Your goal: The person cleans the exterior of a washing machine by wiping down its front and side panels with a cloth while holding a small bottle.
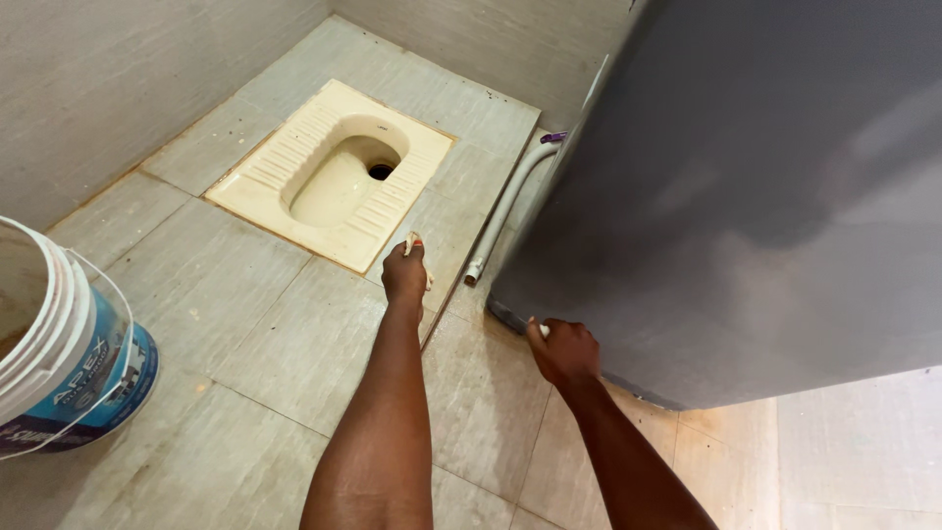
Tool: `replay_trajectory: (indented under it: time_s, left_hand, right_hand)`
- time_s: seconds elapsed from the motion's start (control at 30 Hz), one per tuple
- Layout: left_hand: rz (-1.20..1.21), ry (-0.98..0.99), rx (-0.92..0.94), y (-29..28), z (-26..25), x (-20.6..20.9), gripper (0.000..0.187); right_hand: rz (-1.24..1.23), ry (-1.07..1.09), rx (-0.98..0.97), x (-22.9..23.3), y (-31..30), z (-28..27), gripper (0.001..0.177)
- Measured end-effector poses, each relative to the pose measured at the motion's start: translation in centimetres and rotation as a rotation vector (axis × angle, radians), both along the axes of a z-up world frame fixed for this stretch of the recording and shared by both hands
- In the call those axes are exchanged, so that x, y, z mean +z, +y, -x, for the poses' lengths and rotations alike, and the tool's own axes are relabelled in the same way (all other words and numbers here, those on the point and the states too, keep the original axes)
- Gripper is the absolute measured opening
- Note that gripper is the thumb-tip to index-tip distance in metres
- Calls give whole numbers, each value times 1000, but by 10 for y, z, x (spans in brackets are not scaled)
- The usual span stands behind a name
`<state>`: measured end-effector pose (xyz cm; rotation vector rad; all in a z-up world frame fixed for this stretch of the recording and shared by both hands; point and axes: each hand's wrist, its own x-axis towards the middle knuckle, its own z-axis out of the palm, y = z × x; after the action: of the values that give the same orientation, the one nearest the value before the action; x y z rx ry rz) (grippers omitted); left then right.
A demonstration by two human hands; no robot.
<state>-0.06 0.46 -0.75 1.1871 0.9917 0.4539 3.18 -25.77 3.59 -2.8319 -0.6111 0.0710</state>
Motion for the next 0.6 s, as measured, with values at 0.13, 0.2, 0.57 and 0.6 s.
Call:
replay_trajectory:
  time_s: [0.13, 0.2, 0.57, 0.6]
  left_hand:
    - [4, -22, -26, -2, -3, -1, 37]
    - [-18, -3, -26, -2, -5, -3, 38]
    - [-187, 99, -65, -27, -29, -35, 43]
    - [-152, 82, -78, -31, -29, -34, 42]
  right_hand:
    - [-83, 9, -122, 8, -25, 7, 57]
    - [-182, -81, -93, 6, -39, 11, 50]
    - [-444, -178, -138, 7, -98, 3, 46]
    - [-549, -233, -110, 7, -102, 1, 49]
